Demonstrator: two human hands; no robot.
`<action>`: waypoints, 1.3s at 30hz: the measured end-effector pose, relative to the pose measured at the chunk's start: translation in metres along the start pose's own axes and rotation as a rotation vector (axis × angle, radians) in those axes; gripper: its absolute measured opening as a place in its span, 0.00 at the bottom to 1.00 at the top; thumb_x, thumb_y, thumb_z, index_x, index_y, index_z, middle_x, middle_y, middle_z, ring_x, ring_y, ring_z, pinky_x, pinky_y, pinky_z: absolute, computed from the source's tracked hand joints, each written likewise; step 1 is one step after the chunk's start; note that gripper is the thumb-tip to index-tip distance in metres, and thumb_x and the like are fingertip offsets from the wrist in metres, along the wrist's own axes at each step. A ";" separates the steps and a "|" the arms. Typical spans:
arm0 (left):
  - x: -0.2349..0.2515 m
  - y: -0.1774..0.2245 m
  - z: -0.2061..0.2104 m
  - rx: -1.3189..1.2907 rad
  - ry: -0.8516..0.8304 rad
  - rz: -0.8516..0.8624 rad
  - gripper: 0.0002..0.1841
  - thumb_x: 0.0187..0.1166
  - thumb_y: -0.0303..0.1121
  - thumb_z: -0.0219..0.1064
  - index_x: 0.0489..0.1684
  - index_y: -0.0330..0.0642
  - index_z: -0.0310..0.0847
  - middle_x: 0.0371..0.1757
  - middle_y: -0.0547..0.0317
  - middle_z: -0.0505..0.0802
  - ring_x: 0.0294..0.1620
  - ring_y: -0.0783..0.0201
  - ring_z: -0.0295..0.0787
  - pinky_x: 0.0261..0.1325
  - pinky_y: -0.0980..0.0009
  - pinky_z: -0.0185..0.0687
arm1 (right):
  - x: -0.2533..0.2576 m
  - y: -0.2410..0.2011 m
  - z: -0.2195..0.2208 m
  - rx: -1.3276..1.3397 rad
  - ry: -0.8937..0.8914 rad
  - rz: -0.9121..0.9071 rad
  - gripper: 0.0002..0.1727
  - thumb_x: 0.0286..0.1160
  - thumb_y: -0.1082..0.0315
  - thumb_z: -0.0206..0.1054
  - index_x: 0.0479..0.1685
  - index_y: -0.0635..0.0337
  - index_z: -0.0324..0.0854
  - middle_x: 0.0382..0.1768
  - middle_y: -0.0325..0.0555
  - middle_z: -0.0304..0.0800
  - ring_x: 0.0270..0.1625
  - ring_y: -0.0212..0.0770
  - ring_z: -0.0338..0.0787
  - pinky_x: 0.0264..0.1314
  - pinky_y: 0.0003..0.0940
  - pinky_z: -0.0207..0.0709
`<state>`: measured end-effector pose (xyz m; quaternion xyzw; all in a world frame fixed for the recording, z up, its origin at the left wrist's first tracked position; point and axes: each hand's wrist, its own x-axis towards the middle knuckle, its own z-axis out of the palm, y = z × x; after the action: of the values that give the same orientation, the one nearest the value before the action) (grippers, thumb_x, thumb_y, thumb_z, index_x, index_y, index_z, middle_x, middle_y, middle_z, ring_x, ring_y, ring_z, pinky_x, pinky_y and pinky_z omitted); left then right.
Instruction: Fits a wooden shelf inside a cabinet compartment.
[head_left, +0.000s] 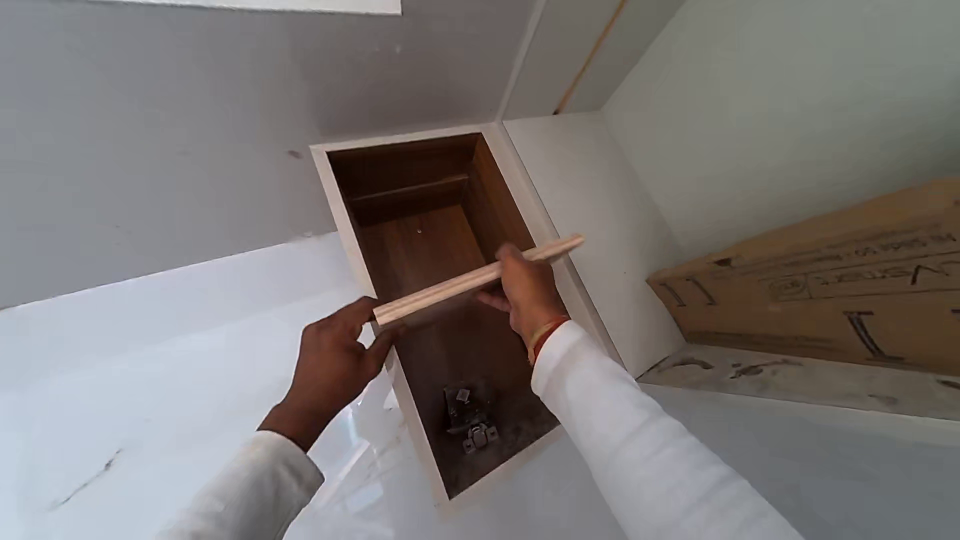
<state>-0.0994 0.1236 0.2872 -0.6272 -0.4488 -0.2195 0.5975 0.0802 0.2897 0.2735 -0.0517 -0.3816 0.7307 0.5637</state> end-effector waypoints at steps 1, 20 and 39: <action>0.005 -0.002 0.001 0.010 0.007 -0.015 0.16 0.71 0.41 0.70 0.44 0.36 0.90 0.42 0.47 0.95 0.44 0.51 0.95 0.47 0.45 0.87 | 0.005 -0.003 0.003 -0.009 -0.012 -0.011 0.25 0.84 0.52 0.64 0.66 0.64 0.73 0.49 0.62 0.88 0.39 0.51 0.95 0.38 0.46 0.92; 0.035 0.006 -0.003 0.137 -0.259 -0.184 0.11 0.68 0.28 0.80 0.43 0.34 0.89 0.49 0.37 0.93 0.58 0.34 0.89 0.57 0.32 0.80 | 0.038 0.019 0.027 -0.098 0.052 0.017 0.22 0.86 0.53 0.58 0.60 0.65 0.78 0.47 0.60 0.87 0.39 0.50 0.94 0.38 0.46 0.90; 0.052 0.039 0.025 0.453 -0.588 -0.189 0.12 0.82 0.24 0.60 0.61 0.35 0.79 0.44 0.36 0.90 0.52 0.34 0.89 0.53 0.41 0.80 | 0.043 0.041 0.024 -0.218 -0.012 -0.084 0.34 0.90 0.41 0.49 0.75 0.63 0.69 0.58 0.63 0.85 0.44 0.52 0.95 0.41 0.44 0.92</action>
<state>-0.0480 0.1677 0.3037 -0.4712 -0.6941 0.0202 0.5439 0.0204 0.3120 0.2800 -0.0923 -0.4641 0.6608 0.5826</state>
